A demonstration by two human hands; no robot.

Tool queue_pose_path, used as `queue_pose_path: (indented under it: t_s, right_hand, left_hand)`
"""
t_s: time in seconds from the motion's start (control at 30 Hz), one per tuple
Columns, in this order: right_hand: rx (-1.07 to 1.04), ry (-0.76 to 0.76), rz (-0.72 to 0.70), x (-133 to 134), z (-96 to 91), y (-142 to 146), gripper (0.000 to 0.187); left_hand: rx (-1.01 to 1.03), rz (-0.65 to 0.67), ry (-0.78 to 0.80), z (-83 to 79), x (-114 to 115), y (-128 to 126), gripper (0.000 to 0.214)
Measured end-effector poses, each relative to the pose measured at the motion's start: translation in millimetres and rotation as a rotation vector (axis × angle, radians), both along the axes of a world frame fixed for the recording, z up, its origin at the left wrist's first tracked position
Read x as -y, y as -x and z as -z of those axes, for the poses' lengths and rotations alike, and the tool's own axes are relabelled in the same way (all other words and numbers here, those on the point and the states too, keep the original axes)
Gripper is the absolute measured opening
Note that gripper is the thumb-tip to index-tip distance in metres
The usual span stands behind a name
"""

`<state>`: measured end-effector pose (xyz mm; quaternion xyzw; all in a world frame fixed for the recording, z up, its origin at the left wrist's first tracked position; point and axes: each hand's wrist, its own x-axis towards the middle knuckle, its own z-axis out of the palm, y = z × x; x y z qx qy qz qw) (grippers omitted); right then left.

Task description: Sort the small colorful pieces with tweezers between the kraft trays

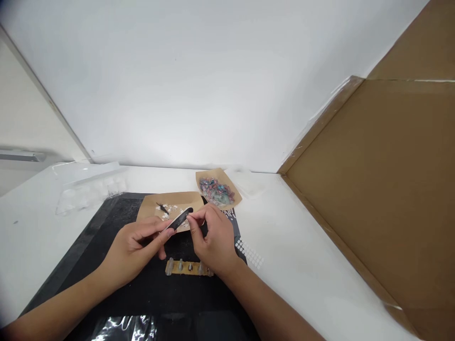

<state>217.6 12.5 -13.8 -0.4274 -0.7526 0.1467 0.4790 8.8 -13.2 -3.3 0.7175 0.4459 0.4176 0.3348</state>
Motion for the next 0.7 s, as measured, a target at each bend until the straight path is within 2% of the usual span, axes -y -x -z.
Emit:
queue_pose_path:
  t_s: [0.23, 0.4, 0.47, 0.53, 0.7]
  right_hand:
    - [0.007, 0.096, -0.088, -2.1, -3.4, 1.3, 0.013]
    - [0.009, 0.105, -0.005, -3.8, -4.1, -1.7, 0.016]
    - [0.036, 0.109, -0.049, -3.8, -3.8, -1.8, 0.017]
    - [0.086, 0.099, -0.104, -3.6, -3.9, -1.3, 0.018]
    - [0.075, -0.013, -0.031, -4.1, -3.5, -0.2, 0.016]
  left_hand:
    - [-0.033, 0.015, -0.096, 1.2, -0.4, -1.6, 0.024]
    - [-0.059, 0.016, -0.176, 3.5, 0.0, -2.6, 0.021]
    - [-0.063, 0.019, -0.199, 4.3, 0.0, -2.5, 0.021]
    - [-0.051, 0.022, -0.211, 4.8, -0.2, -2.0, 0.021]
    - [-0.057, 0.016, -0.195, 3.4, -1.2, -0.4, 0.02]
